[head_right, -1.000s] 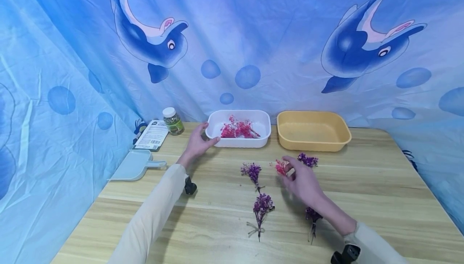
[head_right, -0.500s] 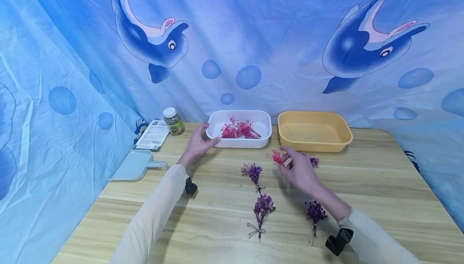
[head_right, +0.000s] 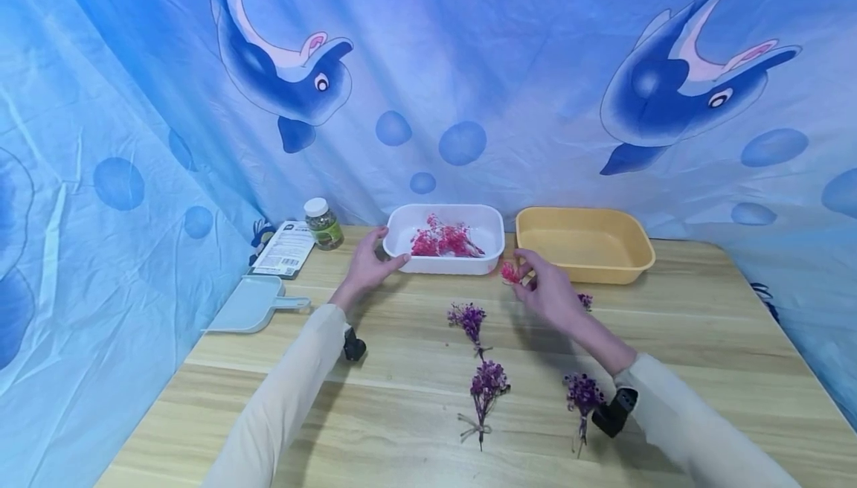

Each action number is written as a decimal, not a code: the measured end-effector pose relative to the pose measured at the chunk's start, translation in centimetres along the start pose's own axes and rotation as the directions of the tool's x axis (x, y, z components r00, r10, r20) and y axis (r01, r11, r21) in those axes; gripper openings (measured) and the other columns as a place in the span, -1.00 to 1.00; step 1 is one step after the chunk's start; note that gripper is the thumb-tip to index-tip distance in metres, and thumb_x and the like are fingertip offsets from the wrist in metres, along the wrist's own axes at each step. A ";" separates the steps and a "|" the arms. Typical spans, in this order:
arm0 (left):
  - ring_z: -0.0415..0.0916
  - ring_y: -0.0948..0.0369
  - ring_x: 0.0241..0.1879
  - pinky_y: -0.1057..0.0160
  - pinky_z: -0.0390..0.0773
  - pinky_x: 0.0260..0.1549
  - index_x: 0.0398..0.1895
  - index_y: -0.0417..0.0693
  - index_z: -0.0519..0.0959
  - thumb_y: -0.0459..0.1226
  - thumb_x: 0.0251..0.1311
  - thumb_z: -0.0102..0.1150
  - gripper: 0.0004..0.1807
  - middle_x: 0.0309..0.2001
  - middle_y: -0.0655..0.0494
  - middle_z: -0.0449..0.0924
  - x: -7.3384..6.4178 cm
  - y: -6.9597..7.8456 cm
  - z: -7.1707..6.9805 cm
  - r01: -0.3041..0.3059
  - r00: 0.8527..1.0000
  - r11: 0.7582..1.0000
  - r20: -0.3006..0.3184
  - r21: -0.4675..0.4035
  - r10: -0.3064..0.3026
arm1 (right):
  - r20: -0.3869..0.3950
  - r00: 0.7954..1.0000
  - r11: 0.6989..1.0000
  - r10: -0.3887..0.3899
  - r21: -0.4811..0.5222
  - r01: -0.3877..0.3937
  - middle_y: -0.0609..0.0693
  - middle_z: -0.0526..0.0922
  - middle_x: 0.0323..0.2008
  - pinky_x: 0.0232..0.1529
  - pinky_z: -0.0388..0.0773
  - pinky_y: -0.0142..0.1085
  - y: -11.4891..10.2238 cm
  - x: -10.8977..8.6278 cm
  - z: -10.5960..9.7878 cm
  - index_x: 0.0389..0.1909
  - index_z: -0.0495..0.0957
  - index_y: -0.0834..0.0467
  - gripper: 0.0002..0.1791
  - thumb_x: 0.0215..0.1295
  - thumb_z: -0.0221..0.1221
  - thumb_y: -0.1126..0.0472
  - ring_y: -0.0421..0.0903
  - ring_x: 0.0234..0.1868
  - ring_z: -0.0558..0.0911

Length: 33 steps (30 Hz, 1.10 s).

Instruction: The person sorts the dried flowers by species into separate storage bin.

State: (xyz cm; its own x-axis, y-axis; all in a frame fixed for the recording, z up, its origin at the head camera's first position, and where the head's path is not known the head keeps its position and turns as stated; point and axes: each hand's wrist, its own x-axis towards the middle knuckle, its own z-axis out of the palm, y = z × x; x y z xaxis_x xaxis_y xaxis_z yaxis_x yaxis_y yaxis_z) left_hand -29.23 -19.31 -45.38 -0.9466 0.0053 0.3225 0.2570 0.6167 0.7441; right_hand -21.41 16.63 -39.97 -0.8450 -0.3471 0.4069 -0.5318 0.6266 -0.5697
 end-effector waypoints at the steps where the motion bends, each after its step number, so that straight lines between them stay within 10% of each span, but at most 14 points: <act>1: 0.23 -0.16 0.34 -0.11 0.18 0.36 0.37 -0.33 0.31 -0.02 0.01 0.47 -0.07 0.35 -0.28 0.32 0.0 0.0 0.0 0.004 1.000 1.000 0.000 0.001 -0.004 | 0.001 1.000 1.000 -0.005 0.002 0.005 0.20 0.67 -0.29 -0.45 0.65 -0.25 0.1 0.2 0.0 0.22 0.41 0.42 -0.36 0.07 0.36 0.51 0.02 -0.44 0.66; 33: 0.21 -0.07 0.37 -0.05 0.16 0.38 0.42 -0.22 0.29 -0.05 0.02 0.51 -0.06 0.39 -0.17 0.31 0.3 0.0 0.1 0.064 0.997 0.998 0.034 0.020 -0.065 | 0.093 0.995 0.989 -0.027 -0.142 0.040 0.23 0.65 -0.19 -0.25 0.62 0.00 1.1 11.5 2.3 0.35 0.32 0.37 -0.39 0.29 0.25 0.40 0.13 -0.25 0.63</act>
State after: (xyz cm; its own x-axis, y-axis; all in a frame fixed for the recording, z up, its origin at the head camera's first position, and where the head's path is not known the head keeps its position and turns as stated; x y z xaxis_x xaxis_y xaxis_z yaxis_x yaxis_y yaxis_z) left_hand -29.53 -19.27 -45.33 -0.9673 -0.0078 0.2536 0.1918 0.6315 0.7513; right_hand -31.84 11.75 -37.55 -0.8320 -0.4271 0.3541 -0.5516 0.7050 -0.4458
